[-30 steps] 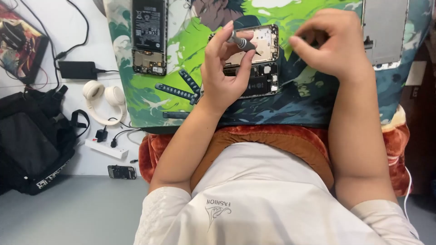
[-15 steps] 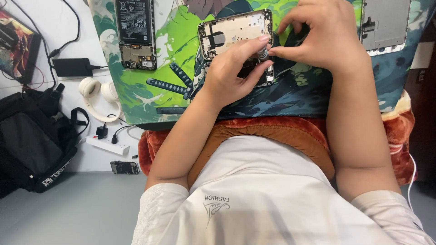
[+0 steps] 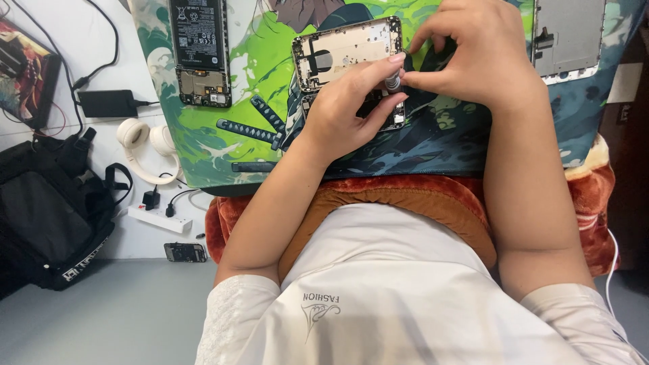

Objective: A person is repairing a mobile phone by using a screwdriver to manipulate internal components and screws on a lap tray.

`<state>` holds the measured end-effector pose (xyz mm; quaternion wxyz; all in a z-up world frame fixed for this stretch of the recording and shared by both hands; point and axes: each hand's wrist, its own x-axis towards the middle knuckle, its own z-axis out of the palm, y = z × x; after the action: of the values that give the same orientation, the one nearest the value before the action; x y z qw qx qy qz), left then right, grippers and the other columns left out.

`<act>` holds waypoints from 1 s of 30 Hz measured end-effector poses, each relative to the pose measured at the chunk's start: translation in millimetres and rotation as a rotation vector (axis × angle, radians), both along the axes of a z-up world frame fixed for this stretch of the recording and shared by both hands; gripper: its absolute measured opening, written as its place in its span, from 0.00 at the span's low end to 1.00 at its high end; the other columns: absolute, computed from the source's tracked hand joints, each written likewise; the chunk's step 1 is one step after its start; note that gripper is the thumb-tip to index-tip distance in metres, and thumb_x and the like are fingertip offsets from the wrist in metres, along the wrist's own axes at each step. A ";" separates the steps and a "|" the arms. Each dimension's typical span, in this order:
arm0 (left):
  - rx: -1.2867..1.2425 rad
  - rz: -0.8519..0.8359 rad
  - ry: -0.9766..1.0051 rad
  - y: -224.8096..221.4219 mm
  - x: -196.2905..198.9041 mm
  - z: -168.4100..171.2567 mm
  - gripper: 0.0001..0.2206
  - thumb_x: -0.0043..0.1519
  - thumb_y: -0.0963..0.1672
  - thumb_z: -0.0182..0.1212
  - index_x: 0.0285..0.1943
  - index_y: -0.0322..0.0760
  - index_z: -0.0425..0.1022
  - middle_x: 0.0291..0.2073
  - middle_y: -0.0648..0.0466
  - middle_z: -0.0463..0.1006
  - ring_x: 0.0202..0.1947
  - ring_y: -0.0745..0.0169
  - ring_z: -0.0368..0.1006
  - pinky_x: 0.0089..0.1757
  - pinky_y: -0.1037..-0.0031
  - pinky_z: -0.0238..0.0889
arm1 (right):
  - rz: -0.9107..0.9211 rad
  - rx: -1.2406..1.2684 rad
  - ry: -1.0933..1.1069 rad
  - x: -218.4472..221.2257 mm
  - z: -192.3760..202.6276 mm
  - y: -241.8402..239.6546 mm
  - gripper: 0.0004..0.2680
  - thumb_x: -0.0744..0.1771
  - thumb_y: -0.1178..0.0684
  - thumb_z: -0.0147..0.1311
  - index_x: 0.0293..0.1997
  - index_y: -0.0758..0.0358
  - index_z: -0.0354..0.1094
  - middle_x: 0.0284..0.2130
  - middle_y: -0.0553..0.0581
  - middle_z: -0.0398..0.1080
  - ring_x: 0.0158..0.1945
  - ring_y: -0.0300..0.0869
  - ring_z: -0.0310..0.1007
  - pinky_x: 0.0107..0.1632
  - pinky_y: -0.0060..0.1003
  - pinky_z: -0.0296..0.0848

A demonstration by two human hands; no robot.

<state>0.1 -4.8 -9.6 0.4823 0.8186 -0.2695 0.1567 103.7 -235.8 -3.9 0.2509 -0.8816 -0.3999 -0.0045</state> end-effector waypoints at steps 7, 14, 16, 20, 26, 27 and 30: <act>0.019 -0.018 0.010 0.8 0.8 -2.3 0.26 0.74 0.38 0.68 0.74 0.40 0.56 0.66 0.49 0.73 0.62 0.50 0.80 0.61 0.64 0.78 | 0.004 0.006 -0.022 0.4 -1.2 0.1 0.05 0.65 0.48 0.71 0.41 0.47 0.82 0.29 0.45 0.68 0.35 0.41 0.69 0.34 0.40 0.60; 0.057 -0.059 -0.110 -5.9 2.4 2.3 0.23 0.77 0.38 0.57 0.77 0.42 0.52 0.54 0.45 0.78 0.50 0.47 0.79 0.49 0.61 0.77 | 0.028 0.007 -0.027 2.5 -4.6 -1.8 0.05 0.65 0.49 0.68 0.42 0.49 0.82 0.30 0.45 0.68 0.35 0.41 0.70 0.34 0.40 0.61; 0.069 -0.072 -0.123 -8.8 2.4 8.8 0.19 0.78 0.38 0.52 0.76 0.43 0.53 0.59 0.42 0.78 0.55 0.42 0.82 0.52 0.58 0.80 | 0.032 0.008 -0.025 1.8 -3.7 -1.3 0.06 0.64 0.48 0.69 0.42 0.50 0.82 0.30 0.46 0.68 0.35 0.42 0.70 0.34 0.41 0.62; 0.012 0.016 -0.266 -19.4 7.1 36.0 0.11 0.69 0.40 0.62 0.58 0.44 0.70 0.49 0.48 0.75 0.53 0.42 0.75 0.55 0.51 0.70 | 0.021 0.020 -0.015 1.2 -0.9 0.6 0.03 0.66 0.50 0.70 0.40 0.49 0.81 0.29 0.46 0.68 0.35 0.41 0.69 0.34 0.39 0.61; -0.019 0.051 -0.290 -24.8 6.6 38.6 0.07 0.70 0.39 0.53 0.47 0.42 0.77 0.42 0.56 0.84 0.55 0.40 0.73 0.59 0.54 0.52 | 0.017 -0.002 -0.046 2.7 -10.6 -2.7 0.10 0.68 0.44 0.76 0.37 0.51 0.78 0.29 0.46 0.69 0.35 0.42 0.69 0.34 0.39 0.60; 0.011 0.027 -0.252 -23.0 5.9 39.3 0.11 0.72 0.38 0.46 0.49 0.41 0.77 0.47 0.54 0.86 0.62 0.33 0.69 0.66 0.52 0.45 | 0.011 -0.023 -0.048 4.0 -14.6 -3.9 0.15 0.67 0.39 0.79 0.35 0.54 0.74 0.30 0.47 0.69 0.34 0.43 0.68 0.34 0.40 0.60; 0.002 0.045 -0.282 -25.2 8.3 33.9 0.07 0.68 0.48 0.63 0.47 0.44 0.76 0.45 0.51 0.82 0.60 0.37 0.69 0.64 0.47 0.50 | 0.028 0.030 -0.018 2.3 -6.5 -1.8 0.08 0.68 0.45 0.74 0.42 0.53 0.81 0.30 0.46 0.70 0.36 0.42 0.71 0.36 0.40 0.62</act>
<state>8.4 -30.1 24.3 0.4353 0.7948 -0.3163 0.2807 105.9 -237.6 -10.4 0.2607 -0.8718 -0.4144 -0.0149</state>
